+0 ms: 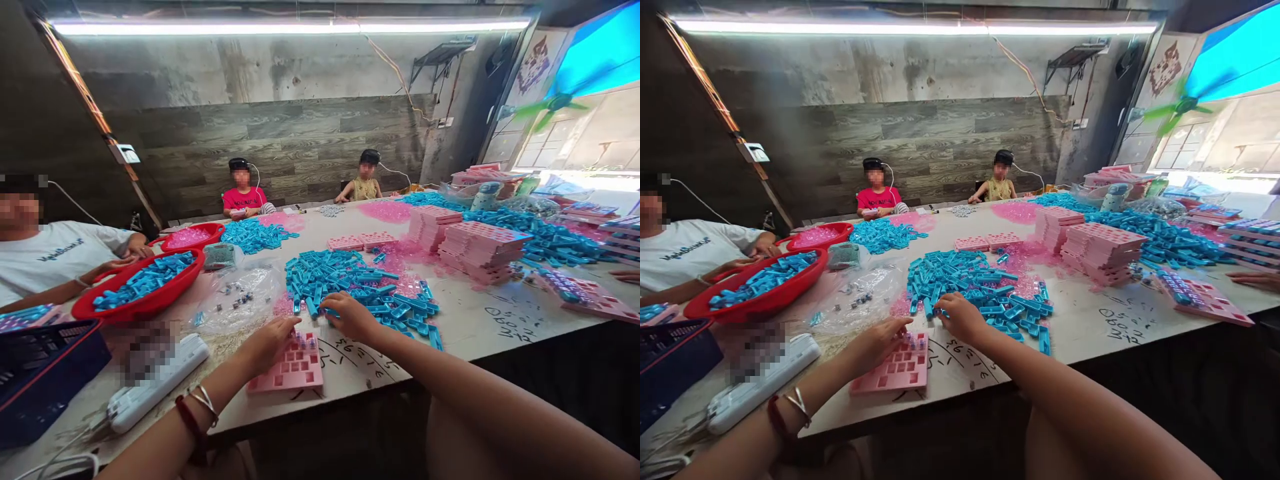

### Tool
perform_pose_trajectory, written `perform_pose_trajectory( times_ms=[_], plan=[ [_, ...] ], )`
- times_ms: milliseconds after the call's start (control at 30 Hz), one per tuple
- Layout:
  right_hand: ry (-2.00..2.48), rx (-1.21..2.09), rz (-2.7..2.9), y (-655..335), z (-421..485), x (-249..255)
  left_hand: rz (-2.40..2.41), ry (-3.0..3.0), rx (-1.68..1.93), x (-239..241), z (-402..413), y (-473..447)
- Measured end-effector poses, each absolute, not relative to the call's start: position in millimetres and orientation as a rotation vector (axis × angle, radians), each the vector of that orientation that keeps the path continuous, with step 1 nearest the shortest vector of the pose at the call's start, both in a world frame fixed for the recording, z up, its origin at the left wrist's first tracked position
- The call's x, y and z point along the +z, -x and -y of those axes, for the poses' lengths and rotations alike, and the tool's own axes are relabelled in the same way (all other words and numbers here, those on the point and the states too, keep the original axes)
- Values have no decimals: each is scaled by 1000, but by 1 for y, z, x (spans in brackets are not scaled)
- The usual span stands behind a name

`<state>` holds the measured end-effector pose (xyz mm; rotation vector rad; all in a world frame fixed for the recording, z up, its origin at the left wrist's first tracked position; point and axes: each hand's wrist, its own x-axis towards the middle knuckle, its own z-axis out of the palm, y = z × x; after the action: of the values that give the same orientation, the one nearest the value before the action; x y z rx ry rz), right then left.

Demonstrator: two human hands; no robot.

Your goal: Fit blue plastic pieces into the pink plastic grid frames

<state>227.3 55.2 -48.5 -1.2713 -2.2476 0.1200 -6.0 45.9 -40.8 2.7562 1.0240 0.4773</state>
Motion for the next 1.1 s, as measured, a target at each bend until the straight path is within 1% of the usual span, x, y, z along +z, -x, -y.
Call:
perform_pose_trajectory(
  times_ms=[100, 200, 300, 367, 533, 633, 800, 933, 1000, 1100],
  plan=[
    [1284, 9, 2360, -223, -60, -54, -1117, -2690, 593, -35, -54, 15],
    [1366, -75, 2404, -215, -58, -54, -1416, -2665, 732, -26, -71, 36],
    [1424, -105, 2435, -210, -55, -53, -1817, -2542, 610, -27, -89, 66],
    [1433, -123, 2448, -209, -55, -54, -1912, -2483, 480, -35, -99, 82],
    [1409, -151, 2452, -211, -56, -51, -1929, -2511, 436, -57, -115, 96],
    [1362, -65, 2393, -211, -54, -46, -1927, -2489, 400, -60, -121, 95],
    [1168, 203, 2212, -206, -43, -42, -1882, -2508, 453, -59, -122, 96],
    [1047, 373, 2182, -198, -29, -40, -1805, -2511, 455, -55, -117, 95],
    [1010, 390, 2213, -193, -22, -38, -1791, -2508, 436, -52, -114, 94],
    [974, 325, 2312, -187, -16, -35, -1784, -2523, 447, -45, -108, 91]
  ],
)
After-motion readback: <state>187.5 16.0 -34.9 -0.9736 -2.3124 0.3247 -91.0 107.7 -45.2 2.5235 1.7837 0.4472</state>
